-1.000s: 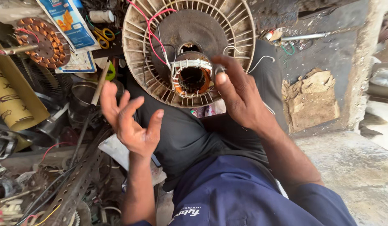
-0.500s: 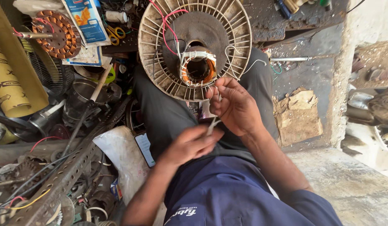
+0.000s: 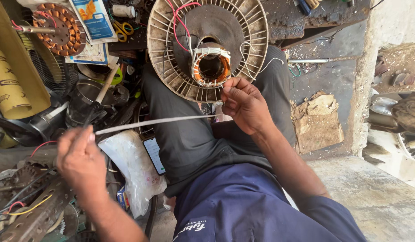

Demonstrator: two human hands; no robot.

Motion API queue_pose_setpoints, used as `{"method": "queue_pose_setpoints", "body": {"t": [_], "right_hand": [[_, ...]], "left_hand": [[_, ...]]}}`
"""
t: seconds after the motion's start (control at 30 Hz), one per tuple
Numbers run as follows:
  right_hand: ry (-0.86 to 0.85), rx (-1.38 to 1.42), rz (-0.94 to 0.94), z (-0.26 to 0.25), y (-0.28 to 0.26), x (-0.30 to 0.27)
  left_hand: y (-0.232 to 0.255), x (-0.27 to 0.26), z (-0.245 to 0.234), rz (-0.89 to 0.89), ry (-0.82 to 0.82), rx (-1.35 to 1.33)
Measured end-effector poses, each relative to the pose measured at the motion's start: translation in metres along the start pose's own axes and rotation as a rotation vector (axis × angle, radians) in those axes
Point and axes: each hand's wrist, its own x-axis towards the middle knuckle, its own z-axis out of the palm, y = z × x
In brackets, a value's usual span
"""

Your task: The person sits on the floor and repairs an electric motor stator by hand. They repeatedly wrap white binding material around the copper windings, tuck the ends, and adjust the placement to secure the coils.

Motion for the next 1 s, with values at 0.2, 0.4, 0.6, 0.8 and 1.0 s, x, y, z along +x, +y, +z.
{"method": "queue_pose_setpoints", "body": {"t": [0.2,0.4,0.6,0.8,1.0], "right_hand": [[0.028,-0.025,-0.057,0.000,0.011,-0.004],[-0.051,-0.268,-0.300,-0.001,0.024,-0.014],[-0.066,-0.627,-0.363,-0.007,0.016,-0.015],[-0.058,-0.940,-0.475,0.001,0.010,-0.015],[0.019,-1.142,-0.564,0.014,0.006,-0.014]], "left_hand": [[0.062,0.036,0.034,0.219,0.408,-0.268],[0.122,0.052,0.071,0.408,-0.429,-0.960],[0.142,0.063,0.104,0.499,-0.542,-1.024],[0.134,0.063,0.104,0.563,-0.481,-0.938],[0.143,0.068,0.068,0.222,-0.414,-1.138]]}}
